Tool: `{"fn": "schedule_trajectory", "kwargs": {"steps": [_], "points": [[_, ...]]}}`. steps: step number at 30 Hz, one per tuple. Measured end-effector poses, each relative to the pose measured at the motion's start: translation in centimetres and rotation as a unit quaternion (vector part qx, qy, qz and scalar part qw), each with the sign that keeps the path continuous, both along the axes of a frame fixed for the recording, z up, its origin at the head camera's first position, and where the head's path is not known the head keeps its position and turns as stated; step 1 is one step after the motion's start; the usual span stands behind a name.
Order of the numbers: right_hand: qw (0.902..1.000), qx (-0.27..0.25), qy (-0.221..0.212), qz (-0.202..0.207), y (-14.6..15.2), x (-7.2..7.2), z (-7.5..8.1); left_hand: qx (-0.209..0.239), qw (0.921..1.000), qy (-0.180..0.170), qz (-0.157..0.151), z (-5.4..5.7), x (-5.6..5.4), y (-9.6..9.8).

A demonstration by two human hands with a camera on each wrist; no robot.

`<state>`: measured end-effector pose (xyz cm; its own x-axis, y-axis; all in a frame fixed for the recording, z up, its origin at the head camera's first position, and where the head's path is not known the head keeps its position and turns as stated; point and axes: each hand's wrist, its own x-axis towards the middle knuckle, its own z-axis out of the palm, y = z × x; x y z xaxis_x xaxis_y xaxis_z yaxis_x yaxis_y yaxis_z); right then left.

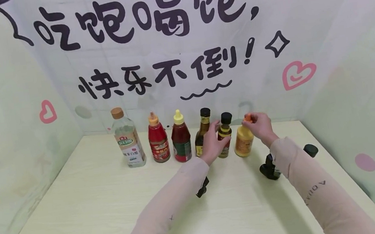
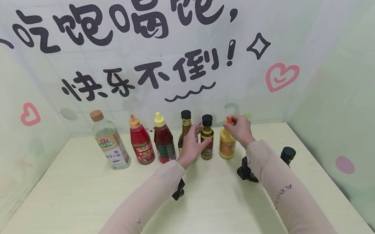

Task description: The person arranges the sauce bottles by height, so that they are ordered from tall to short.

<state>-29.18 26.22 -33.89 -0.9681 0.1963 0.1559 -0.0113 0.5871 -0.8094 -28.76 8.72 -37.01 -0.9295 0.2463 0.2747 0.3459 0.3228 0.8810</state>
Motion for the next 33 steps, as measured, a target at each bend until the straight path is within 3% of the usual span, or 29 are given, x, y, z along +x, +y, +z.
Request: {"fn": "schedule_trajectory", "kwargs": {"steps": [10,18,24,33], "points": [[1.0,-0.006,0.002,-0.001,0.1,0.1,-0.3,0.006,0.9999,0.008,0.002,0.1,0.8,0.0],[0.9996,-0.003,-0.006,0.028,0.5,0.4,0.1,0.007,1.0,0.004,0.0,-0.1,1.4,0.1],[0.9978,-0.014,-0.019,0.062,0.9,0.8,1.2,0.007,1.0,-0.004,-0.002,-0.1,2.1,0.4],[0.9967,-0.004,-0.025,0.077,1.9,1.8,3.1,0.022,0.9992,0.0,-0.032,-0.3,3.1,1.4]]}}
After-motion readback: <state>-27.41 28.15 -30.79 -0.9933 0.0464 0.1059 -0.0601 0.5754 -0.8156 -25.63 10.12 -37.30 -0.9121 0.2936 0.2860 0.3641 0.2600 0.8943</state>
